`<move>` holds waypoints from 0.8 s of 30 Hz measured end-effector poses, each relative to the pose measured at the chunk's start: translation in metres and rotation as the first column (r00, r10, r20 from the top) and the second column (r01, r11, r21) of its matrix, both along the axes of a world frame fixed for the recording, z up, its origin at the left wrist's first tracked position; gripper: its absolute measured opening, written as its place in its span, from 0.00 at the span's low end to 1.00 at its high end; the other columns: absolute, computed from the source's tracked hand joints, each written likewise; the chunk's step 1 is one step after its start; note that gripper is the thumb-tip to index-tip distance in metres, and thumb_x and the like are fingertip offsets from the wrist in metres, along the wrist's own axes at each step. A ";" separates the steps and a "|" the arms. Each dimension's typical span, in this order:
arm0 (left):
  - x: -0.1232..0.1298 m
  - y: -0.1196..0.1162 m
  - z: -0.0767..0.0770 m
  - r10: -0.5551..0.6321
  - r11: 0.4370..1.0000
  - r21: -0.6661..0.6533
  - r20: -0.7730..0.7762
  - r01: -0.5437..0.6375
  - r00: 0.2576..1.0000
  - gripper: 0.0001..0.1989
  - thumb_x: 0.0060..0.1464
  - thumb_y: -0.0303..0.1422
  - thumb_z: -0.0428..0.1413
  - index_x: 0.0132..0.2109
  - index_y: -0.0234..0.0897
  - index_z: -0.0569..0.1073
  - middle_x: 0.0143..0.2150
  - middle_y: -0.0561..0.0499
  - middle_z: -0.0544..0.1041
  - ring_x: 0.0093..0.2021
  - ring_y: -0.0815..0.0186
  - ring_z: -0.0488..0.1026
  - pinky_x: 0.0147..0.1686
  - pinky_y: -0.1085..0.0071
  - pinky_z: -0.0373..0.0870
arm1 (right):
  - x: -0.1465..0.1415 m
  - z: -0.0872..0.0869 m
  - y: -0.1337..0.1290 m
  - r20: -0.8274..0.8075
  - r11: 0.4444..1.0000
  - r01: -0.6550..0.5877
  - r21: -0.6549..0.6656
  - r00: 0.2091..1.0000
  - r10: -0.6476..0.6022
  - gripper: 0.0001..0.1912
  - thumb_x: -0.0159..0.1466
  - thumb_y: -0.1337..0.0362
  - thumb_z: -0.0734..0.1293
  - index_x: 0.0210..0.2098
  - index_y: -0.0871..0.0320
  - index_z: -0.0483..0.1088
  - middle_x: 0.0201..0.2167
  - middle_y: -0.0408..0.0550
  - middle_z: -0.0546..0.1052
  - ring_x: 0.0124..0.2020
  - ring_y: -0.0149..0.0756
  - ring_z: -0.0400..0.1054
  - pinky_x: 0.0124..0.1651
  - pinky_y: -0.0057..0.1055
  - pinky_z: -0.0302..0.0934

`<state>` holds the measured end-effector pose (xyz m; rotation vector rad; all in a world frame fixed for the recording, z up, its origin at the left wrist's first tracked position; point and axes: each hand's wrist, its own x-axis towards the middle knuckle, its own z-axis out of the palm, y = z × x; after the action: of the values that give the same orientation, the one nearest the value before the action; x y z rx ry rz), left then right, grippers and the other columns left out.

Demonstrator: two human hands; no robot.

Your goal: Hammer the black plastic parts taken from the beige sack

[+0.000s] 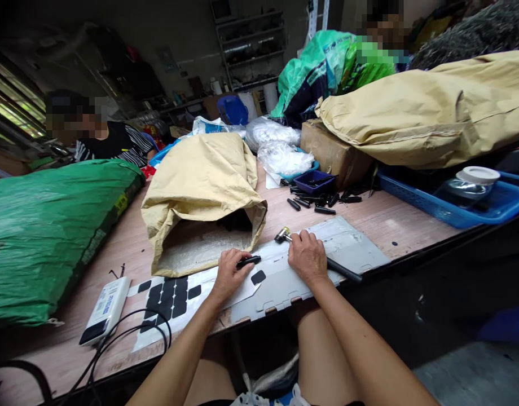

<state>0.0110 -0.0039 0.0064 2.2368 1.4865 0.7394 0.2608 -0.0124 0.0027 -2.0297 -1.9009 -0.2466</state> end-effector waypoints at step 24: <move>-0.004 0.009 -0.008 -0.002 0.996 -0.085 0.127 0.013 0.992 0.09 0.53 0.34 0.67 0.43 0.44 0.82 0.41 0.51 0.79 0.50 0.56 0.66 0.54 0.58 0.61 | -0.070 0.025 -0.055 -0.381 0.975 -0.200 0.092 0.898 0.220 0.17 0.74 0.63 0.56 0.54 0.55 0.73 0.39 0.50 0.76 0.42 0.38 0.72 0.44 0.32 0.65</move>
<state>0.0072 0.0052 -0.0021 2.0901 1.4216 0.7848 0.1903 -0.0671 0.0282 -1.6678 -1.8139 0.1552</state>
